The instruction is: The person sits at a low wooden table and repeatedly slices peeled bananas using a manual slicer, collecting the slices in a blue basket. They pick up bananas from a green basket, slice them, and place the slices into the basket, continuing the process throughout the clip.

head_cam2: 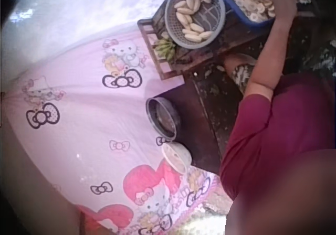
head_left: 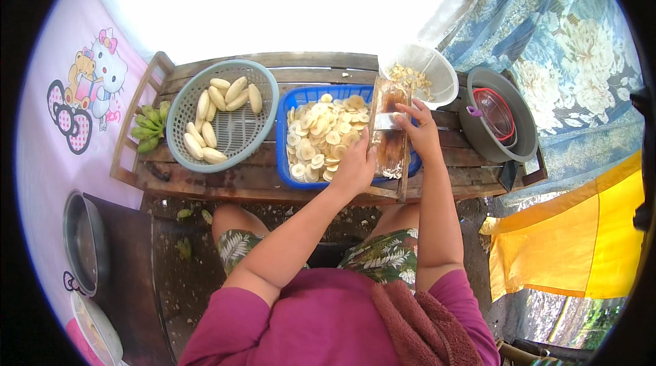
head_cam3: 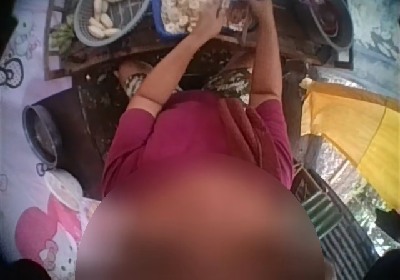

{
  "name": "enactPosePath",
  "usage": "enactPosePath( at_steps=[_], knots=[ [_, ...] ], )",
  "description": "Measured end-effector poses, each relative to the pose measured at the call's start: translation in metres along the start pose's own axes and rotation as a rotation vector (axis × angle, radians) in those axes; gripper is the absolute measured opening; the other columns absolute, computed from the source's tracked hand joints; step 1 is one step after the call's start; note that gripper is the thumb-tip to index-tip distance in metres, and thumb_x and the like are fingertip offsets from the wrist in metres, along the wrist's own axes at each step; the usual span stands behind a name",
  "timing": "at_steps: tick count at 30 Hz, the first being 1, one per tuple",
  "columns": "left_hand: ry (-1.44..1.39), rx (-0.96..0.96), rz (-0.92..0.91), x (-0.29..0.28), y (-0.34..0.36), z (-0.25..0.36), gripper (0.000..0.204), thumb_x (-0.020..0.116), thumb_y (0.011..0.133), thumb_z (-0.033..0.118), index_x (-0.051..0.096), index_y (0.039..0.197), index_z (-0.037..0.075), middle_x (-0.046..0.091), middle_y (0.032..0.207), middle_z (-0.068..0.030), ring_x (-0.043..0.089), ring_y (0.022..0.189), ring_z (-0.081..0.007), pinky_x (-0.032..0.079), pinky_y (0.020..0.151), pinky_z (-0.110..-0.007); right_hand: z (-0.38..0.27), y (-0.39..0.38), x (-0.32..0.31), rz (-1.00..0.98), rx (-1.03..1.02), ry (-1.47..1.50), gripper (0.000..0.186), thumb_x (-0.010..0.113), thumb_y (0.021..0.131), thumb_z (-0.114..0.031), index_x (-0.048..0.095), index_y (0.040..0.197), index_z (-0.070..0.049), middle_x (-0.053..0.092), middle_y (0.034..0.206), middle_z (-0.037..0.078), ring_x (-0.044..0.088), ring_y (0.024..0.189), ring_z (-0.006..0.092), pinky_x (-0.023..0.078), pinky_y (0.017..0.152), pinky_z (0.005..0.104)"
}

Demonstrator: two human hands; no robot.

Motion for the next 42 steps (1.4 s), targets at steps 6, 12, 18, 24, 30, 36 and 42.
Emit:
enactPosePath(
  at_steps=[6,12,18,24,30,36,42],
  knots=[
    [-0.031,0.036,0.011,-0.001,0.001,0.003,0.055,0.048,0.099,0.015,0.031,0.146,-0.009,0.054,0.124,-0.0332,0.054,0.115,-0.0432,0.042,0.099,-0.043,0.006,-0.006,0.001,0.008,0.026,0.031,0.024,0.079,0.081,-0.027,0.078,0.104,-0.018,0.043,0.146,0.022,0.036,0.139,0.0366,0.033,0.111,0.0438],
    [-0.038,0.046,0.015,0.000,0.001,-0.001,0.055,0.047,0.098,0.014,0.031,0.146,-0.010,0.056,0.119,-0.0331,0.056,0.111,-0.0443,0.043,0.097,-0.044,-0.008,-0.060,0.000,-0.050,0.036,-0.075,0.027,0.081,0.077,-0.029,0.079,0.102,-0.019,0.043,0.149,0.023,0.028,0.143,0.0420,0.026,0.115,0.0505],
    [-0.027,0.069,0.008,0.001,0.002,-0.002,0.058,0.047,0.097,0.014,0.029,0.146,-0.012,0.055,0.118,-0.0334,0.055,0.108,-0.0458,0.044,0.095,-0.046,0.016,0.003,0.004,0.067,0.062,-0.055,0.027,0.080,0.077,-0.028,0.079,0.102,-0.018,0.045,0.145,0.028,0.035,0.139,0.0415,0.028,0.113,0.0480],
    [-0.032,0.022,0.006,-0.001,0.001,0.000,0.055,0.048,0.099,0.014,0.031,0.146,-0.008,0.056,0.121,-0.0323,0.056,0.112,-0.0436,0.043,0.098,-0.043,0.009,-0.016,0.004,0.037,0.078,-0.012,0.024,0.080,0.077,-0.027,0.079,0.101,-0.019,0.048,0.143,0.024,0.037,0.138,0.0405,0.029,0.113,0.0473],
    [-0.035,0.018,-0.003,0.002,0.000,-0.002,0.055,0.048,0.099,0.015,0.031,0.146,-0.008,0.055,0.123,-0.0328,0.054,0.116,-0.0436,0.042,0.099,-0.043,-0.001,-0.047,0.001,0.051,0.067,-0.196,0.023,0.080,0.078,-0.030,0.079,0.099,-0.019,0.052,0.141,0.019,0.038,0.137,0.0424,0.028,0.113,0.0498],
    [-0.031,0.011,0.017,-0.001,0.002,0.001,0.055,0.048,0.099,0.016,0.032,0.146,-0.008,0.055,0.124,-0.0331,0.054,0.116,-0.0439,0.041,0.101,-0.043,0.017,0.010,0.005,0.057,0.175,-0.017,0.027,0.080,0.076,-0.029,0.079,0.098,-0.014,0.050,0.138,0.029,0.046,0.131,0.0374,0.036,0.107,0.0435],
    [-0.040,0.004,0.012,0.000,0.001,0.001,0.055,0.048,0.099,0.015,0.032,0.146,-0.008,0.055,0.124,-0.0332,0.054,0.117,-0.0432,0.041,0.101,-0.042,0.000,-0.047,0.000,-0.008,0.127,-0.049,0.023,0.081,0.076,-0.025,0.080,0.098,-0.016,0.047,0.145,0.023,0.030,0.142,0.0428,0.027,0.114,0.0485]
  ],
)
Point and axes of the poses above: each hand's wrist, its own y-axis towards the middle knuckle, its own x-axis out of the palm, z = x × y, the point moved 6 cm from there along y, towards the middle knuckle
